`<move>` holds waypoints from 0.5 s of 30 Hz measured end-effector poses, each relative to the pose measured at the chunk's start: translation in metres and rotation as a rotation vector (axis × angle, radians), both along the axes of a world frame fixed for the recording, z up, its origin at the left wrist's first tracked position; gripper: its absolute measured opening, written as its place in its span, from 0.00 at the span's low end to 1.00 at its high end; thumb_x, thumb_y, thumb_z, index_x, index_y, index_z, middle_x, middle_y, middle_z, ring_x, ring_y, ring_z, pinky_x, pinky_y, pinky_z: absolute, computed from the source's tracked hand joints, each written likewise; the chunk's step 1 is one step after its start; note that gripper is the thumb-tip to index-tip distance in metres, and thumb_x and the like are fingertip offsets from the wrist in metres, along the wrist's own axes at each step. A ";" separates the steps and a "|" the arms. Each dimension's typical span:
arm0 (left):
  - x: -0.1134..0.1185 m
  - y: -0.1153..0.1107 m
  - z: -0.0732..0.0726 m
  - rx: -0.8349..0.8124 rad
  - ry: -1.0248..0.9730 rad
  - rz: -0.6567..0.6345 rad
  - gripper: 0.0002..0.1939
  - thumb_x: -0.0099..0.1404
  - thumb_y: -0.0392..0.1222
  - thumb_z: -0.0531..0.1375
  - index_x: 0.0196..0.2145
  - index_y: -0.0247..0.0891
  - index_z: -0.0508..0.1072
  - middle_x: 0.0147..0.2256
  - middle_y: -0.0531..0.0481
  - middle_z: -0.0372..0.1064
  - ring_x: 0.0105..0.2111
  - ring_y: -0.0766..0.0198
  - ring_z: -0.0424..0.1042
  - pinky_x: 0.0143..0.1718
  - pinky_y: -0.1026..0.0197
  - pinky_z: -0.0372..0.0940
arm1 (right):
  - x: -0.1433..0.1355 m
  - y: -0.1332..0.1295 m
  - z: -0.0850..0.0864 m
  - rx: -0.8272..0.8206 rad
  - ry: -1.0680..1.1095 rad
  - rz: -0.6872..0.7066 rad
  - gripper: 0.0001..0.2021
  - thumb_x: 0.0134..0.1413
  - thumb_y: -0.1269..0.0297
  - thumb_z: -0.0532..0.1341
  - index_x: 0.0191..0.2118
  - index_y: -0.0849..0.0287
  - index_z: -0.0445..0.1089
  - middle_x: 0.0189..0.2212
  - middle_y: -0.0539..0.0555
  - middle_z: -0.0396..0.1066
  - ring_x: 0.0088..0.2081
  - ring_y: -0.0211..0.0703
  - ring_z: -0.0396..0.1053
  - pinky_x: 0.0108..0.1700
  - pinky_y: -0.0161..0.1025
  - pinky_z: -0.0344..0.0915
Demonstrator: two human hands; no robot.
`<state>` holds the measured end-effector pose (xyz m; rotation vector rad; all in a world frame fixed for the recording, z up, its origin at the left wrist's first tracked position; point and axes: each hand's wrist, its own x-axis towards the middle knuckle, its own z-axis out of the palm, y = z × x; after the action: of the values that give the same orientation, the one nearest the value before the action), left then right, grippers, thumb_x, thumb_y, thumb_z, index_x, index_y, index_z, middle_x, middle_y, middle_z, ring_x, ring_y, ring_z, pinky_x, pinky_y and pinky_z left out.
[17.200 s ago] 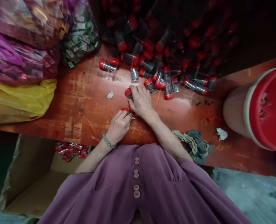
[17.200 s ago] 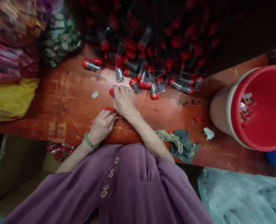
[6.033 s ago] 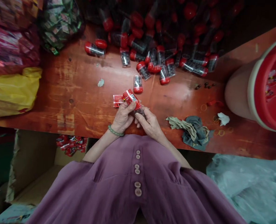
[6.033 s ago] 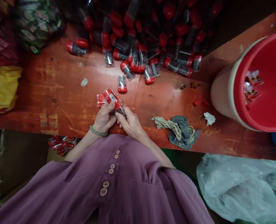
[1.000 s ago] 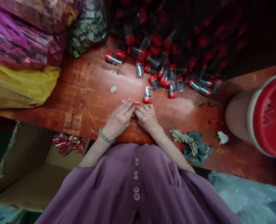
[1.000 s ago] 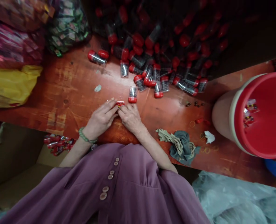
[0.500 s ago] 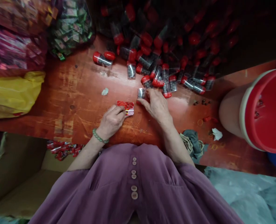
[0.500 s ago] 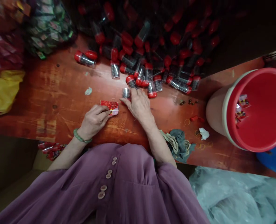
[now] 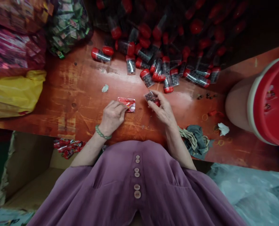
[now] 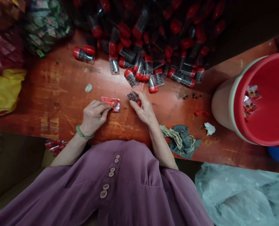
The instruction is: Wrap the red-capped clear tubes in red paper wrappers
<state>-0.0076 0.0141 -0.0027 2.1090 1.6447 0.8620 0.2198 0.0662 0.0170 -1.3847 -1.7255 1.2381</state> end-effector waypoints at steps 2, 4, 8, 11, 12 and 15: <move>0.000 0.001 0.002 0.002 -0.100 0.069 0.10 0.66 0.40 0.59 0.29 0.40 0.77 0.29 0.48 0.75 0.31 0.61 0.70 0.37 0.58 0.65 | 0.005 -0.012 0.002 -0.155 0.181 0.008 0.23 0.60 0.57 0.61 0.59 0.52 0.62 0.43 0.52 0.72 0.33 0.39 0.70 0.38 0.40 0.71; 0.000 0.000 0.006 0.011 -0.167 0.093 0.08 0.64 0.40 0.61 0.27 0.40 0.77 0.28 0.50 0.75 0.30 0.62 0.71 0.36 0.58 0.65 | 0.006 -0.022 0.002 -0.273 0.328 0.001 0.26 0.59 0.54 0.62 0.61 0.49 0.59 0.44 0.52 0.72 0.30 0.36 0.70 0.32 0.37 0.70; 0.003 -0.002 0.011 0.063 -0.189 0.063 0.08 0.63 0.39 0.63 0.26 0.39 0.77 0.27 0.50 0.76 0.28 0.64 0.71 0.33 0.60 0.65 | 0.002 -0.033 -0.002 -0.330 0.477 -0.067 0.26 0.54 0.51 0.66 0.57 0.49 0.61 0.45 0.52 0.73 0.37 0.38 0.73 0.36 0.37 0.72; 0.004 -0.005 0.012 0.100 -0.178 0.030 0.06 0.63 0.38 0.63 0.29 0.38 0.79 0.28 0.49 0.78 0.28 0.65 0.72 0.33 0.61 0.66 | 0.002 -0.033 0.000 -0.281 0.482 -0.102 0.22 0.50 0.56 0.70 0.47 0.51 0.63 0.41 0.48 0.74 0.40 0.37 0.74 0.42 0.35 0.73; 0.004 -0.006 0.012 0.095 -0.190 0.012 0.06 0.64 0.38 0.62 0.31 0.38 0.79 0.30 0.49 0.79 0.29 0.65 0.73 0.34 0.61 0.67 | 0.003 -0.032 0.002 -0.266 0.477 -0.111 0.22 0.49 0.57 0.71 0.46 0.51 0.62 0.39 0.47 0.74 0.39 0.36 0.75 0.42 0.35 0.73; 0.005 -0.010 0.016 0.023 -0.280 -0.030 0.07 0.65 0.36 0.61 0.34 0.38 0.80 0.33 0.49 0.80 0.32 0.65 0.75 0.36 0.62 0.68 | 0.005 -0.029 0.011 -0.210 0.494 -0.144 0.25 0.47 0.57 0.73 0.49 0.49 0.62 0.37 0.46 0.75 0.38 0.37 0.76 0.43 0.36 0.74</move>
<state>-0.0029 0.0039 0.0138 1.9195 1.4611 1.1133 0.2247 0.0376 0.0284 -1.1623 -1.1668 1.5546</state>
